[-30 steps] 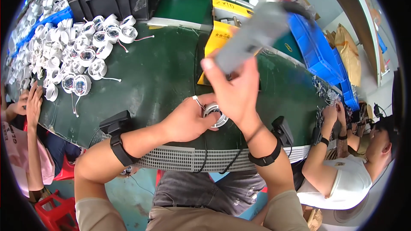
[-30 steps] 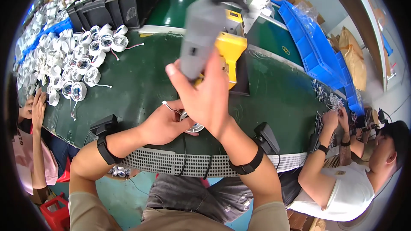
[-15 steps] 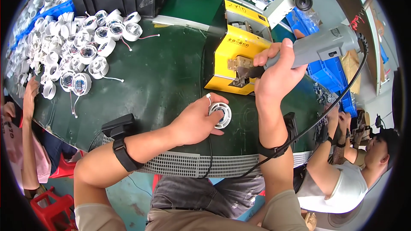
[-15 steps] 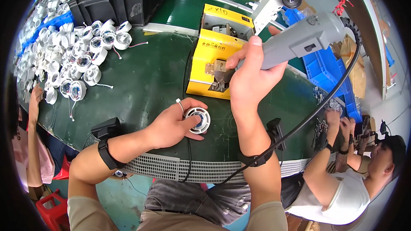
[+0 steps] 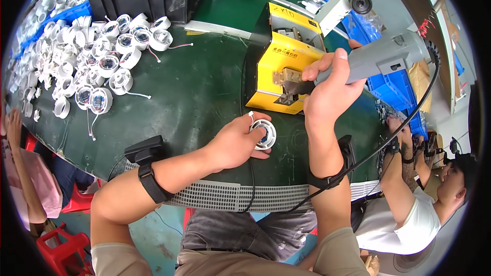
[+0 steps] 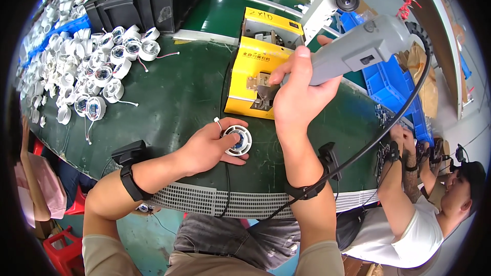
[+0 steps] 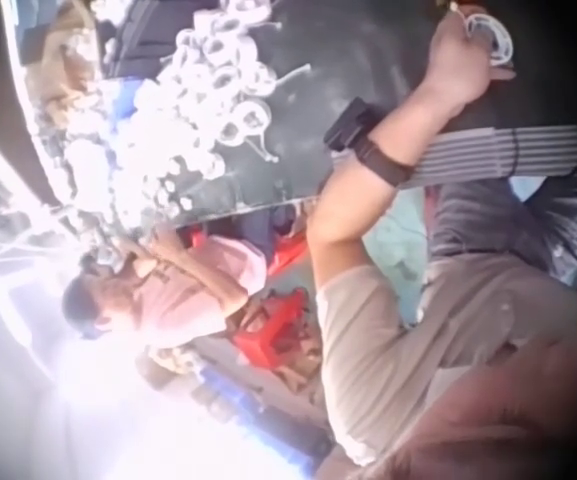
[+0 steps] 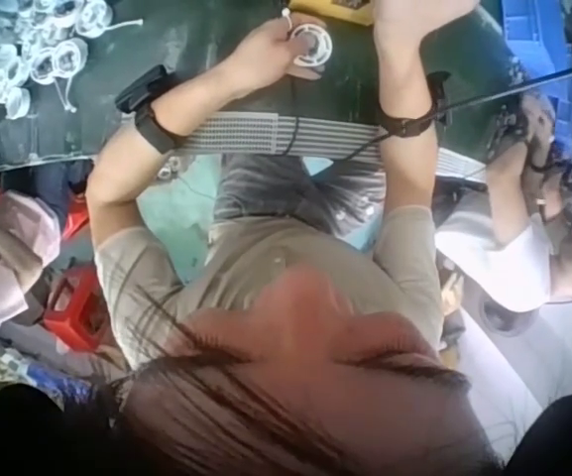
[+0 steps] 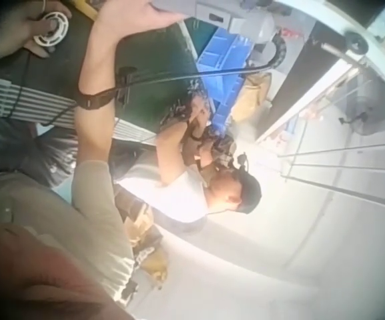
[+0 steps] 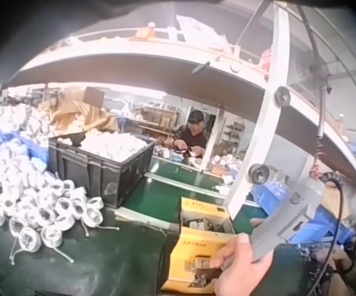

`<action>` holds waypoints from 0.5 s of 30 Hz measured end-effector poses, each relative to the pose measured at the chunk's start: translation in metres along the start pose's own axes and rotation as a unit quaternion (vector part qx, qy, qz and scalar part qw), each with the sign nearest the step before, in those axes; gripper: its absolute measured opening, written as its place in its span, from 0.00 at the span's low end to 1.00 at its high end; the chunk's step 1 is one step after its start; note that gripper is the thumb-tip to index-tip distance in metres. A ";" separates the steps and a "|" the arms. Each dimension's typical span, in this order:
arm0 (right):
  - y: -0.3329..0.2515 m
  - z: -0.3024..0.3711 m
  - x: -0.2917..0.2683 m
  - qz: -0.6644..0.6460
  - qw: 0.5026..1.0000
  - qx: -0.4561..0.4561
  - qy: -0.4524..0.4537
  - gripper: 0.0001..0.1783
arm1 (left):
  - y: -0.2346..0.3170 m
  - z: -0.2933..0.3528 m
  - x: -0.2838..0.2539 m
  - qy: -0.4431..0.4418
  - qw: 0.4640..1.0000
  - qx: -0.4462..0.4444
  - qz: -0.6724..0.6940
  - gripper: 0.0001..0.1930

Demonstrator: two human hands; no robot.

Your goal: Assembling light socket components at a factory workbench using a power screwdriver.

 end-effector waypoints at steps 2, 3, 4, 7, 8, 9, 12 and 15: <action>-0.001 -0.002 0.001 -0.001 1.000 -0.006 0.011 0.16 | 0.001 0.000 0.000 0.003 1.000 -0.001 -0.001 0.17; 0.001 -0.003 0.000 -0.007 1.000 -0.003 0.018 0.16 | 0.002 0.000 0.000 0.002 1.000 -0.004 0.001 0.17; 0.003 -0.003 -0.002 -0.012 1.000 0.000 0.024 0.16 | 0.002 -0.001 0.000 0.002 1.000 -0.006 0.004 0.18; 0.005 -0.004 -0.003 -0.008 1.000 0.011 0.018 0.16 | 0.003 -0.002 0.000 0.002 1.000 -0.009 0.007 0.19; 0.006 -0.004 -0.003 -0.010 1.000 0.010 0.018 0.16 | 0.003 -0.001 0.000 0.004 1.000 -0.008 0.006 0.19; 0.006 -0.004 -0.002 -0.008 1.000 0.005 0.014 0.16 | 0.004 -0.001 0.000 0.005 1.000 -0.010 0.010 0.19; 0.004 -0.003 -0.004 -0.002 1.000 -0.004 0.009 0.16 | 0.002 -0.001 0.001 0.009 1.000 -0.011 0.011 0.20; 0.004 -0.002 -0.005 -0.003 1.000 -0.002 0.017 0.16 | 0.002 -0.001 0.001 0.010 1.000 -0.010 0.006 0.20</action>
Point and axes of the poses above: each hand's wrist, its own z-axis away from the middle knuckle, its own x-axis out of the palm, y = z × x, the point moved 4 cm from there along -z, towards the middle knuckle, and after that the axes turned 15 degrees about -z, right-handed, at the moved point
